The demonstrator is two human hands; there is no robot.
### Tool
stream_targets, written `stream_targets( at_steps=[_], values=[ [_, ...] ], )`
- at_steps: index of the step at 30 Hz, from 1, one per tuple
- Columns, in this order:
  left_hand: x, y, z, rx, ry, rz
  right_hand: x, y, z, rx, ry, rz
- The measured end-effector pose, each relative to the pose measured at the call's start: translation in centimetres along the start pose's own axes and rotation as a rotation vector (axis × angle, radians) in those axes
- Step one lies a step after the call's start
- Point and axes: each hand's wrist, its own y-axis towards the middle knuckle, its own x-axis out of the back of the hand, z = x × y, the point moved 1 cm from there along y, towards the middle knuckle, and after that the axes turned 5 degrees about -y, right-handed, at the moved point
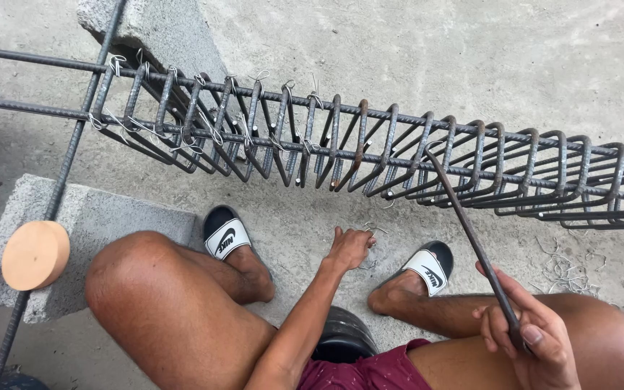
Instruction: Tying rebar intersections with wire using a manual hook tool to create a reinforcement cage.
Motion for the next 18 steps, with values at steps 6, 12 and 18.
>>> stream_targets(
  at_steps=[6,12,18],
  values=[
    [-0.9,0.2,1.4,-0.265,0.303,-0.164,-0.5,-0.1,0.2,-0.003,0.005,-0.010],
    [-1.3,0.1,2.4,-0.331,0.355,-0.318,-0.3,-0.2,-0.2,-0.025,-0.038,-0.027],
    [-2.1,3.2,2.9,0.041,-0.243,-0.183,-0.2,-0.1,-0.6,-0.021,-0.031,-0.003]
  ],
)
